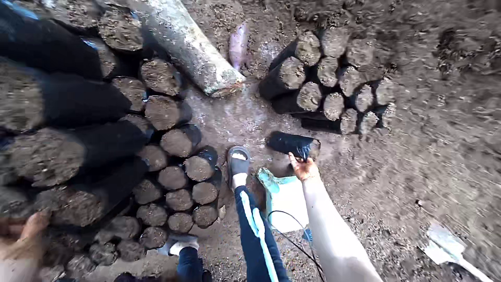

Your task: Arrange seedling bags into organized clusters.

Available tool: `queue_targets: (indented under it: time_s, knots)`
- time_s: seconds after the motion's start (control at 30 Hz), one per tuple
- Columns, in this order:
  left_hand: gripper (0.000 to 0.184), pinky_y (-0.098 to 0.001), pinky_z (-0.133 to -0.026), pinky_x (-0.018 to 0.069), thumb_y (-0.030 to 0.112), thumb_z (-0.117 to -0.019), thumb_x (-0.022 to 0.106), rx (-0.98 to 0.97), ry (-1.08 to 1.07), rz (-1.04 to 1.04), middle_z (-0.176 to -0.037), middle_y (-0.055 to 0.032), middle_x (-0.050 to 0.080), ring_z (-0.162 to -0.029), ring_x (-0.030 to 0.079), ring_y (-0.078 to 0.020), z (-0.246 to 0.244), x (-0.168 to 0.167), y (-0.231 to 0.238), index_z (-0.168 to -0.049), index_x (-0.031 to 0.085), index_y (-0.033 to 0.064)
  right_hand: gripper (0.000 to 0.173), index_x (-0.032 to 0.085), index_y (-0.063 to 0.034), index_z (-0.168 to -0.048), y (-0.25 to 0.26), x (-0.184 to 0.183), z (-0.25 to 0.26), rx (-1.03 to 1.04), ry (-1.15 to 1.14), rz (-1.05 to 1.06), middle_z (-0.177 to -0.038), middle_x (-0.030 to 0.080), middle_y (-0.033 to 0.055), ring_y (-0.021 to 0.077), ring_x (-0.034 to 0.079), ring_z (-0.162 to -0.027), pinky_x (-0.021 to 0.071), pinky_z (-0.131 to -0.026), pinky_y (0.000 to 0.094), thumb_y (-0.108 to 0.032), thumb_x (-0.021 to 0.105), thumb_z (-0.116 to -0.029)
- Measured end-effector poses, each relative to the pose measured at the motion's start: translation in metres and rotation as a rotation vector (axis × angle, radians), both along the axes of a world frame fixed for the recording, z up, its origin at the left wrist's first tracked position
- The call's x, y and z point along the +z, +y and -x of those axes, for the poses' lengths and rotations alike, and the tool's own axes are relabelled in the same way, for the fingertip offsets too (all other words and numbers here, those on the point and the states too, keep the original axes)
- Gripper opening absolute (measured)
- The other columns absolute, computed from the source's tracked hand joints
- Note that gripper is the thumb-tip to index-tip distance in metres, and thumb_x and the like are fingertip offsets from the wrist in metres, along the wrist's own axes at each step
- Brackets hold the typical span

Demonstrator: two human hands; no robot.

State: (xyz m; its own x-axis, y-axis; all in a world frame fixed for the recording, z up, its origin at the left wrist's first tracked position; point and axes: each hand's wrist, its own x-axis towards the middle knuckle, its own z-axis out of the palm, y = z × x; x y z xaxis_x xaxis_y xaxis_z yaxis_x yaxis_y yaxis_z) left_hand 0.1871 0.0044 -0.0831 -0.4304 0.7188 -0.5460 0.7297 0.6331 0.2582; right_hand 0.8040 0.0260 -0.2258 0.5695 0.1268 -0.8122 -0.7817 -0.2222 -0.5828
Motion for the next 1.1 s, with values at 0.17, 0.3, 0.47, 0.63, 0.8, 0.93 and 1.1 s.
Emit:
queue_targets:
  time_s: [0.17,0.3,0.47,0.63,0.8,0.93,1.1]
  knots:
    - [0.061,-0.0721,-0.109,0.0346,0.031,-0.0942,0.075,0.136,0.183,0.067,-0.137,-0.0423,0.047,-0.133,0.044,-0.0592,-0.018,0.038,0.034,-0.131,0.053,-0.0125,0.043,0.031,-0.0032,-0.148,0.005,0.019,0.063,0.152,-0.151,0.109,-0.129,0.051,0.0184,0.0257,0.064,-0.108,0.0584,-0.088,0.0372,-0.029,0.028,-0.1129]
    - [0.063,-0.0745,-0.100,0.0391,0.031,-0.0913,0.079,0.154,0.179,0.051,-0.136,-0.0423,0.046,-0.130,0.043,-0.0618,-0.011,0.031,0.033,-0.130,0.053,-0.0108,0.048,0.034,0.0072,-0.147,-0.020,0.076,0.103,0.565,-0.304,0.283,-0.132,0.057,0.0244,0.0226,0.069,-0.105,0.0591,-0.088,0.0320,-0.027,0.027,-0.1146]
    - [0.057,-0.0739,-0.096,0.0404,0.032,-0.0923,0.078,0.168,0.112,-0.021,-0.133,-0.0383,0.050,-0.128,0.046,-0.0592,-0.005,0.026,0.024,-0.127,0.057,-0.0077,0.030,0.045,0.0093,-0.131,-0.056,0.148,0.148,1.043,-0.343,0.241,-0.107,0.069,0.0164,0.0192,0.075,-0.087,0.0650,-0.079,0.0344,-0.009,0.033,-0.1109]
    - [0.056,-0.0706,-0.094,0.0423,0.036,-0.0909,0.079,0.149,0.072,-0.074,-0.129,-0.0352,0.053,-0.125,0.049,-0.0565,0.003,0.022,0.018,-0.124,0.059,-0.0052,0.029,0.051,0.0093,-0.129,-0.044,0.190,0.236,1.483,-0.181,0.198,-0.107,0.071,0.0137,0.0151,0.075,-0.091,0.0650,-0.081,0.0315,-0.004,0.037,-0.1079]
    - [0.058,-0.0674,-0.092,0.0438,0.039,-0.0902,0.079,0.136,0.052,-0.085,-0.128,-0.0308,0.055,-0.125,0.050,-0.0525,0.008,0.015,0.015,-0.126,0.060,-0.0026,0.035,0.056,0.0063,-0.132,-0.028,0.183,0.308,1.953,-0.106,0.151,-0.118,0.068,0.0154,0.0158,0.073,-0.102,0.0630,-0.091,0.0336,-0.014,0.043,-0.1059]
    - [0.058,-0.0657,-0.091,0.0445,0.040,-0.0905,0.079,0.137,0.039,-0.095,-0.127,-0.0291,0.056,-0.125,0.051,-0.0511,0.010,0.013,0.014,-0.127,0.060,-0.0013,0.039,0.064,0.0032,-0.123,-0.007,0.177,0.358,2.405,-0.256,0.191,-0.111,0.070,0.0174,0.0210,0.069,-0.104,0.0550,-0.096,0.0417,-0.025,0.043,-0.1067]
    - [0.056,-0.0641,-0.089,0.0449,0.042,-0.0904,0.078,0.119,0.044,-0.133,-0.124,-0.0274,0.057,-0.122,0.052,-0.0497,0.009,0.010,0.011,-0.125,0.062,0.0003,0.039,0.063,0.0011,-0.125,-0.005,0.128,0.398,2.566,-0.278,0.318,-0.116,0.069,0.0213,0.0312,0.067,-0.112,0.0508,-0.101,0.0515,-0.028,0.042,-0.1096]
